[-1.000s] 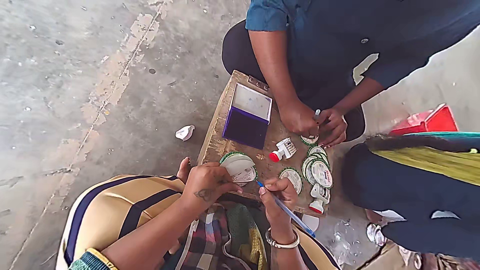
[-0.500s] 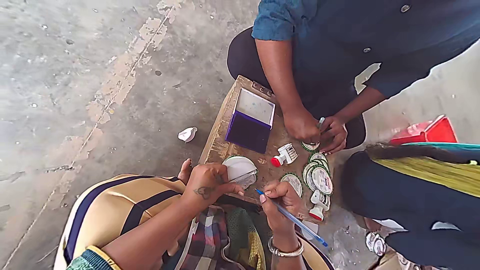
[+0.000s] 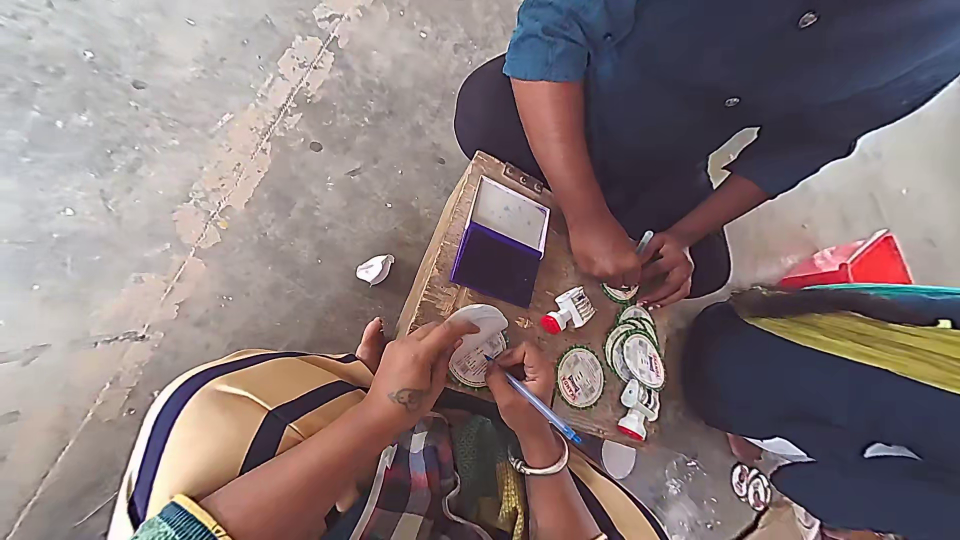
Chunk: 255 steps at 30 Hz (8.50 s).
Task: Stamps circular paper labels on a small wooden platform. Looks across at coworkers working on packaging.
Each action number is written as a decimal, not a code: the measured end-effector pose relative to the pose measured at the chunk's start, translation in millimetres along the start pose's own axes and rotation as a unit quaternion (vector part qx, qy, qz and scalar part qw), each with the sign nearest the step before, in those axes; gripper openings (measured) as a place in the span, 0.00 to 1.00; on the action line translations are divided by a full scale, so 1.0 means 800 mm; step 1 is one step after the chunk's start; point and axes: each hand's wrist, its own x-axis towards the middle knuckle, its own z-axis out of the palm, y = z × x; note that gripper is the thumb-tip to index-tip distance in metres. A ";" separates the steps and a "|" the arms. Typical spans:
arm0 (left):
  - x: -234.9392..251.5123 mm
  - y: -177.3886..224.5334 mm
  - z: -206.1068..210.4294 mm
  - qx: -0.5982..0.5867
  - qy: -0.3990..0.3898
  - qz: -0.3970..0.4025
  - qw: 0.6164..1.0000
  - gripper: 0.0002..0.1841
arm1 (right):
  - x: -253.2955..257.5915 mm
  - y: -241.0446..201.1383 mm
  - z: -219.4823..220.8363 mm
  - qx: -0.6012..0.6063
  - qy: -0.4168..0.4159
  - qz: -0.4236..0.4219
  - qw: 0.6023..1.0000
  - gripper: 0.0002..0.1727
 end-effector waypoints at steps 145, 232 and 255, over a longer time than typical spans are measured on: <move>-0.010 -0.001 0.011 0.139 0.011 0.081 0.987 0.20 | 0.008 -0.001 0.004 -0.035 0.006 0.019 0.999 0.06; -0.001 -0.002 -0.011 0.164 -0.130 0.198 0.958 0.14 | -0.005 -0.001 0.006 -0.191 0.116 0.016 0.975 0.21; 0.021 0.005 -0.030 -0.020 -0.210 -0.011 0.977 0.12 | -0.016 -0.007 -0.009 0.036 0.212 -0.009 0.977 0.27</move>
